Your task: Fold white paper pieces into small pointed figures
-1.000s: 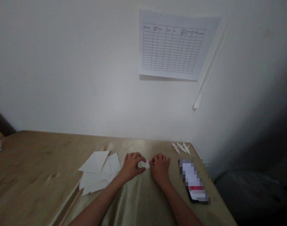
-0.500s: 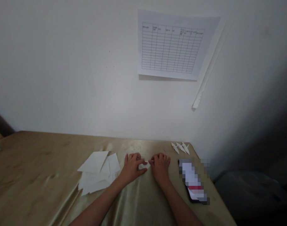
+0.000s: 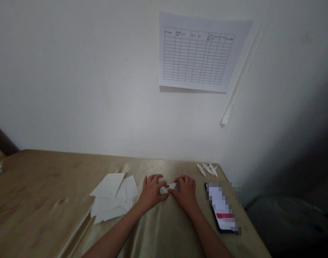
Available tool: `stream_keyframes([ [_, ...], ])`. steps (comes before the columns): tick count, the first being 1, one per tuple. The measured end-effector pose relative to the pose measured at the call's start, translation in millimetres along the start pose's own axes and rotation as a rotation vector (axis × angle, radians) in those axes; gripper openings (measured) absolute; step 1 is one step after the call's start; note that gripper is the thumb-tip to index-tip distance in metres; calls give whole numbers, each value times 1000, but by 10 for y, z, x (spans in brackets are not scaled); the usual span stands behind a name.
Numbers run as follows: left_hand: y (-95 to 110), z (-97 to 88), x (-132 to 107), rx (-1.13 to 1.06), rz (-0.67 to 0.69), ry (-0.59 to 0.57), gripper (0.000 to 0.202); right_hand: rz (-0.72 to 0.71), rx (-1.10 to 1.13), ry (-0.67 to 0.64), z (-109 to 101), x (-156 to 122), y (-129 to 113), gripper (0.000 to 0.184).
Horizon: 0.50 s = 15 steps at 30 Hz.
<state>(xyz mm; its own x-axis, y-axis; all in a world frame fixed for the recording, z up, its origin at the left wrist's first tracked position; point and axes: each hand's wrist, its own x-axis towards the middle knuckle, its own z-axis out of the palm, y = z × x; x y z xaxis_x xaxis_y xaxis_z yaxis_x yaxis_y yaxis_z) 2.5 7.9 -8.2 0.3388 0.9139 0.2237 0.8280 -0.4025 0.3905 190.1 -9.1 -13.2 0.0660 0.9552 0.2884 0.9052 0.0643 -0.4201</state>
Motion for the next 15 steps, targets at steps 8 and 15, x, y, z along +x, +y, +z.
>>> stream_keyframes([
  [8, -4, -8, 25, 10, -25, -51, 33, 31, -32, -10, 31, 99, 83, 19],
  [15, -31, 34, 14, 7, -16, -44, 34, 27, -79, -12, 59, 152, 91, 16],
])
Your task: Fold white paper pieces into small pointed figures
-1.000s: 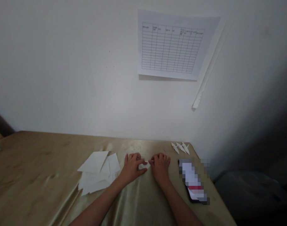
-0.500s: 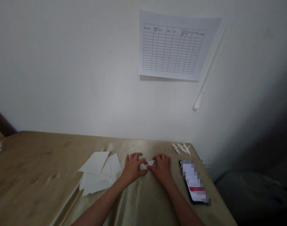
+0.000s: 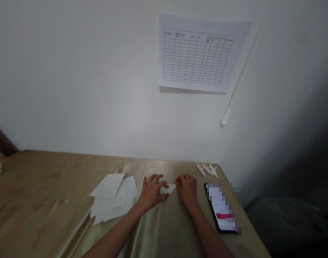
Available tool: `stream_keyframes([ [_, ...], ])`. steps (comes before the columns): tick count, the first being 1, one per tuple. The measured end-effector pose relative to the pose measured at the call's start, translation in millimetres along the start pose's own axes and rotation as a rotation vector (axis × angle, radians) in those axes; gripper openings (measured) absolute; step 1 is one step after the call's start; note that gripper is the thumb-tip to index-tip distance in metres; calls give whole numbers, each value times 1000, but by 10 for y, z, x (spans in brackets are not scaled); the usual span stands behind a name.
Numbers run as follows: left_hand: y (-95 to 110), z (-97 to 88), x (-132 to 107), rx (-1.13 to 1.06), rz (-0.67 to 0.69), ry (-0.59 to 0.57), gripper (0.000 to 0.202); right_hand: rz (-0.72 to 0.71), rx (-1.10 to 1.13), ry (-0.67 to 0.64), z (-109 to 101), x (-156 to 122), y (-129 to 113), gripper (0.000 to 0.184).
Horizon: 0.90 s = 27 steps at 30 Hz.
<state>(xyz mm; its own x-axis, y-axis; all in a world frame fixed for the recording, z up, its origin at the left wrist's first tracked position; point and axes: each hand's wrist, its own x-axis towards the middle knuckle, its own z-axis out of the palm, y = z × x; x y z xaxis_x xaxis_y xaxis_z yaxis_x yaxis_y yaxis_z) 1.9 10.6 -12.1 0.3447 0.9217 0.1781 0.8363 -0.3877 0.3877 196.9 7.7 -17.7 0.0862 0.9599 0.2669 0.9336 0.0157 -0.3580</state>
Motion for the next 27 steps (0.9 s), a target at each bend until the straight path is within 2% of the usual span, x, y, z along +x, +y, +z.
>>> stream_keyframes([
  [10, -69, -42, -13, -8, 35, -30, 25, -17, -33, 14, 30, 15, 75, 27],
  [14, -110, -75, -12, -15, 33, -38, 29, -89, 13, -19, -14, 1, 136, 22],
  [18, -128, -94, -6, -19, 25, -46, 33, -86, 27, -5, -24, -10, 142, 19],
  [27, -120, -189, 4, 8, 18, -128, 40, -66, 81, -45, -96, -43, 92, 28],
])
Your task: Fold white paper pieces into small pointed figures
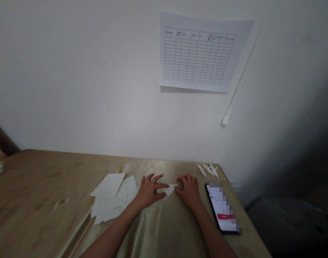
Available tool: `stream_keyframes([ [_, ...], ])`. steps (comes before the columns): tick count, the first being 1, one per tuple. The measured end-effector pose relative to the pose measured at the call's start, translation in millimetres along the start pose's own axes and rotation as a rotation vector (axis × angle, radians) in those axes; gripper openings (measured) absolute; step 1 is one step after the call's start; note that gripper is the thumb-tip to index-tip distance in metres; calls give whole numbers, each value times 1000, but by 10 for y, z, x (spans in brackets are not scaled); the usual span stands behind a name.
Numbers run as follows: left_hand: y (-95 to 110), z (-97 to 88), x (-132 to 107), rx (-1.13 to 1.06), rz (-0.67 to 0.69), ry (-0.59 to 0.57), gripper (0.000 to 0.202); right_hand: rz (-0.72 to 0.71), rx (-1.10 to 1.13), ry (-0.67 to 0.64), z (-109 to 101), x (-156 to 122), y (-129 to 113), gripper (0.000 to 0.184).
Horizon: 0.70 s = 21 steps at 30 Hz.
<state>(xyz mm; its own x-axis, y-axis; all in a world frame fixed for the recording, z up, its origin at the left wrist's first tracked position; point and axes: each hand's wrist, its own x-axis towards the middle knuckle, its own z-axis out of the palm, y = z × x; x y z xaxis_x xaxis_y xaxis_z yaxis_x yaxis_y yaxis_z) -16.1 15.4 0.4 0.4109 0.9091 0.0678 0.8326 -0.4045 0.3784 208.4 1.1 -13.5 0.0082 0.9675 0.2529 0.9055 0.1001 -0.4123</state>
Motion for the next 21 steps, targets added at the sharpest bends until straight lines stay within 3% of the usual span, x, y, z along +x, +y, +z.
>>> stream_keyframes([
  [16, 75, -11, -8, 42, -48, -4, 38, -45, 30, -29, -21, -153, -148, 60],
  [21, 67, -4, -15, 40, -47, -5, 38, -59, 27, -34, 29, -152, -118, 60],
])
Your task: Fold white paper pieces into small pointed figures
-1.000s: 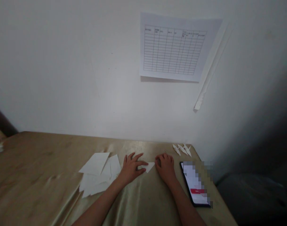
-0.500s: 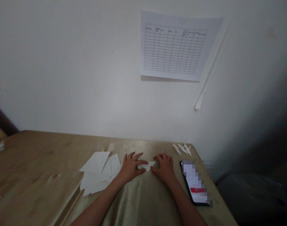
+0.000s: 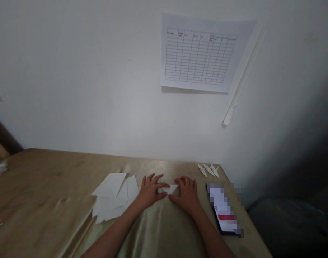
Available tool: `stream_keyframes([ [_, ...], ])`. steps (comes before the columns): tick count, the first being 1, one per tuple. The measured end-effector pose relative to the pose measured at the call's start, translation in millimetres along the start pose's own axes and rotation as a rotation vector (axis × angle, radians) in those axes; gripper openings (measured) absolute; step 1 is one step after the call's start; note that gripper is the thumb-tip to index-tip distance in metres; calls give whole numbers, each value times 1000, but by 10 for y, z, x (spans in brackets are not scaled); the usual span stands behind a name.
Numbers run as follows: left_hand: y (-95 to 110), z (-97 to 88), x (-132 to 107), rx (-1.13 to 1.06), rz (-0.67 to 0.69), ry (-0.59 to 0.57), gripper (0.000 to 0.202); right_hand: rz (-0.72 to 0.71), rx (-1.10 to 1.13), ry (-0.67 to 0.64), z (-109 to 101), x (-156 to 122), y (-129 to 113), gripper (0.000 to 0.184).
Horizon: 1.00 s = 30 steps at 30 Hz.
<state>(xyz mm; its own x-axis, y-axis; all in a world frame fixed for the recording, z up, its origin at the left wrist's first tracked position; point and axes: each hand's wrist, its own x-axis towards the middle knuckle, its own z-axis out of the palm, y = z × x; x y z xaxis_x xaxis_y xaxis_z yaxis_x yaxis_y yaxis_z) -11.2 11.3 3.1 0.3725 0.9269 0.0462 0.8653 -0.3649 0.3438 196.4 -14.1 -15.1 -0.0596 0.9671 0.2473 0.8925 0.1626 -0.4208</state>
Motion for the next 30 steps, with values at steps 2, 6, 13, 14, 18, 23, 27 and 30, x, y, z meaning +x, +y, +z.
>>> stream_keyframes([
  [2, 1, 1, -3, 1, 0, 5, 37, 0, 12, -8, 6, 8, 23, 56],
  [6, 7, 4, -4, 5, -7, 7, 38, -4, 45, 9, 1, 12, 52, 49],
  [13, 13, -6, 1, -3, -8, -2, 39, -32, -23, 27, -4, 34, 22, 41],
  [14, 15, -11, 2, -3, -9, -2, 38, -36, -36, 29, -5, 39, 19, 40],
  [18, 8, -19, 4, 0, -13, -1, 36, -59, -50, 33, -3, 56, 33, 39],
  [23, 13, 51, 8, -6, 6, 42, 33, -87, -26, 77, 28, 71, 84, 43],
  [27, 84, 141, 20, 9, -34, 118, 27, -111, 22, 95, 50, 96, 118, 39],
  [30, 122, 186, 27, 36, -32, 156, 29, -123, 45, 108, 64, 118, 137, 33],
])
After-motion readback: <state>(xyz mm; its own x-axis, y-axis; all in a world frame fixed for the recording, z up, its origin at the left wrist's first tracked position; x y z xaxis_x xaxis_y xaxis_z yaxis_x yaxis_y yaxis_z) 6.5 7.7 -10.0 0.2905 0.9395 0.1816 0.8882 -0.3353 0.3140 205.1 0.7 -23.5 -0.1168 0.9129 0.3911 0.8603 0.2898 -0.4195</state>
